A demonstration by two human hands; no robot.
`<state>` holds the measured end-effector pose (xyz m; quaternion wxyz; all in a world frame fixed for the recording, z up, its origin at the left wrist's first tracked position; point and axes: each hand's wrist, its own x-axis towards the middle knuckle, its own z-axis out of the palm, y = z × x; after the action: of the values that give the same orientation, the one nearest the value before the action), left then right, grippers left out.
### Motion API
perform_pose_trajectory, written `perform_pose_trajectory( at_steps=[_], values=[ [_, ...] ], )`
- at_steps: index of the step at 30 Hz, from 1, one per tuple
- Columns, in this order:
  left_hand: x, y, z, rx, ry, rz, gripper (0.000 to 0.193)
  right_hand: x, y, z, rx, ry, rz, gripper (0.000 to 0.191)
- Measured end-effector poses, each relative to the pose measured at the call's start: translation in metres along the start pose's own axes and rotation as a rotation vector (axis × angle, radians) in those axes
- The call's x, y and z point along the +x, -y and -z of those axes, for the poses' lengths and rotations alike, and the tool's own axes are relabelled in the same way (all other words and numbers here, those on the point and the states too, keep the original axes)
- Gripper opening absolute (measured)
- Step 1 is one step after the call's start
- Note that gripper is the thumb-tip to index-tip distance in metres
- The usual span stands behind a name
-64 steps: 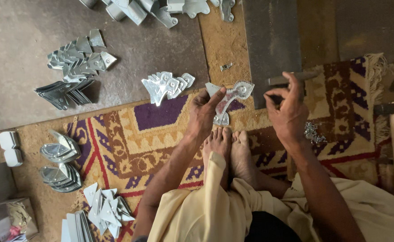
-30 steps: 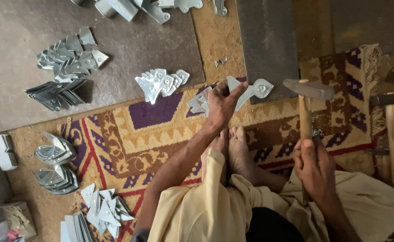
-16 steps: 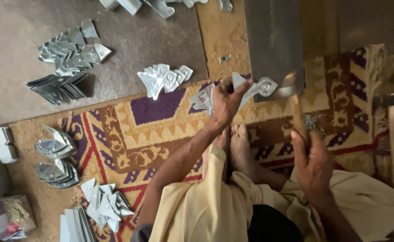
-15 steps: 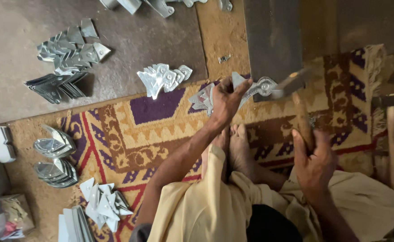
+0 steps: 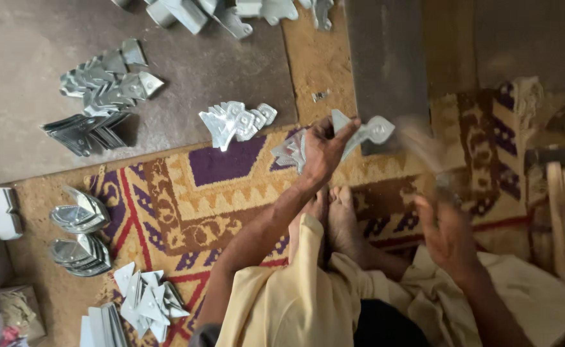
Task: The person sits on the floor and hammers decorative sheet-metal cutouts one at a time on a metal block, flattening and shaping each piece with a hammer, then stacks the finished pieces with a pile of completed ornaments.
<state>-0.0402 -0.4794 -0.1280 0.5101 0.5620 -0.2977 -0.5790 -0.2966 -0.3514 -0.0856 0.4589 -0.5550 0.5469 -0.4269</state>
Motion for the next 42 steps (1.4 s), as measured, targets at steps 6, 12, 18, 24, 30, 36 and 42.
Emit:
perform_pose_trajectory(
  at_steps=[6, 12, 18, 24, 30, 36, 42],
  values=[
    [-0.007, 0.001, 0.030, 0.117, -0.053, 0.013, 0.031, -0.003, -0.037, -0.019, -0.119, 0.111, -0.574, 0.054],
    [0.017, -0.016, 0.125, 0.014, -0.289, -0.104, 0.031, 0.032, -0.050, -0.045, 0.168, 0.137, -0.763, 0.056],
    [0.007, -0.032, 0.212, 0.882, -0.639, -0.378, 0.082, 0.038, -0.087, 0.011, -0.585, -0.040, -0.373, 0.047],
    [-0.018, -0.002, 0.161, 1.088, -0.187, -0.480, 0.087, 0.012, -0.120, 0.060, -1.048, -0.006, 0.017, 0.030],
    [-0.019, 0.018, 0.114, 1.402, 0.008, -0.436, 0.103, 0.007, -0.117, 0.063, -1.268, -0.036, 0.113, 0.028],
    [-0.009, 0.017, 0.113, 1.223, -0.007, -0.327, 0.087, -0.003, -0.110, 0.062, -1.205, 0.072, -0.044, 0.035],
    [-0.003, 0.015, 0.130, 1.046, -0.024, -0.547, 0.059, -0.012, -0.111, 0.077, -1.033, -0.044, -0.080, 0.038]
  ],
)
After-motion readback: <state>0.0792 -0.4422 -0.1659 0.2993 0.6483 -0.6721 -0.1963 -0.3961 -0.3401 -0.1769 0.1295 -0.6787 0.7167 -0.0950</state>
